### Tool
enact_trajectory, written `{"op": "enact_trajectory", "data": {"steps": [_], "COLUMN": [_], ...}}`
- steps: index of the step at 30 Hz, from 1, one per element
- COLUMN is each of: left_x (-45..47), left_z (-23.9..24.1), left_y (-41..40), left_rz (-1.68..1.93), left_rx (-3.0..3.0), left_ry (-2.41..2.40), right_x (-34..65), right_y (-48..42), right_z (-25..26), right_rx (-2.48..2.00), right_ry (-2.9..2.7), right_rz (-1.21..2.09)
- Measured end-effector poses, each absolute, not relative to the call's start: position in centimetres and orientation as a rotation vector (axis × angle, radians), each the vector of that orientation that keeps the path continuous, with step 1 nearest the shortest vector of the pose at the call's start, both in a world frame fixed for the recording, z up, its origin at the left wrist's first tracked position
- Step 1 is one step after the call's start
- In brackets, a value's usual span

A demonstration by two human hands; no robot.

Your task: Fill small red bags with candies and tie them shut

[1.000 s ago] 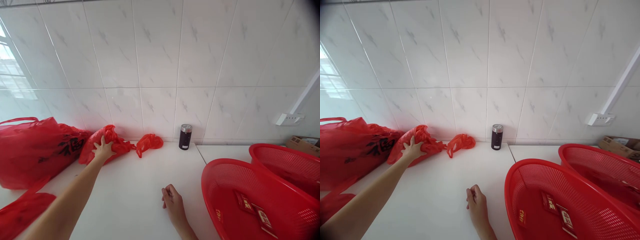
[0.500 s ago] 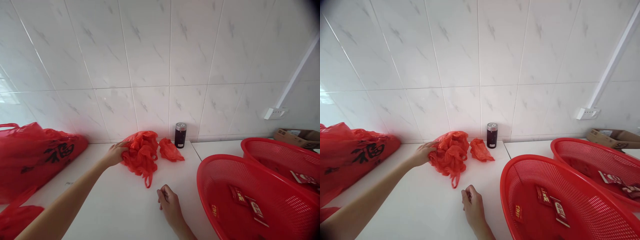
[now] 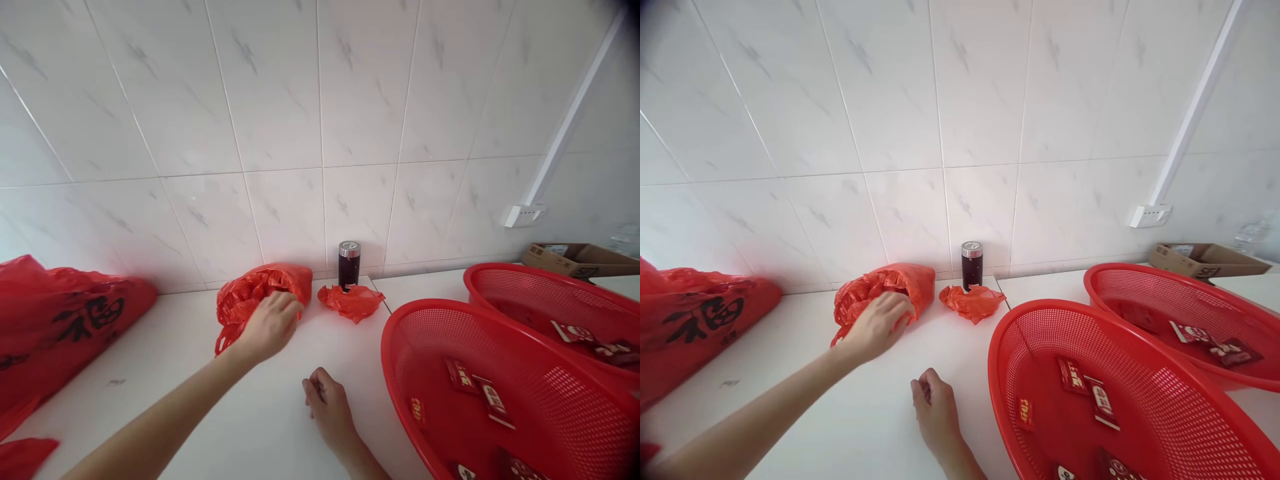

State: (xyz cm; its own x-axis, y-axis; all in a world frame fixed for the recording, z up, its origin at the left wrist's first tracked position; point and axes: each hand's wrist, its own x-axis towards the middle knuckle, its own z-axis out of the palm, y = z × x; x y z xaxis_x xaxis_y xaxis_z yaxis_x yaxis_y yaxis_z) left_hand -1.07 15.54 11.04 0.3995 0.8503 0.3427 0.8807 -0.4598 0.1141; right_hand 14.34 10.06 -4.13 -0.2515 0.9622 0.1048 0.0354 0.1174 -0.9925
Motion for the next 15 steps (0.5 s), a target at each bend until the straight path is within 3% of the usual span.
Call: {"op": "enact_trajectory", "data": {"steps": [9,15], "left_x": [7.2,5.5], "left_z": [5.6,6.4], "left_y": [22.7,20.0], "left_rz": [-0.572,-1.125], "left_rx": [-2.785,-2.730], "left_ry": [-1.729,-1.913], "right_x": [14.8,14.8], "right_y": [10.0,10.1], "right_z": [-4.2,-4.5], "right_rx": [-1.010,-1.003], "right_ry": [-1.415,-1.427], "right_rz": [1.328,1.290]}}
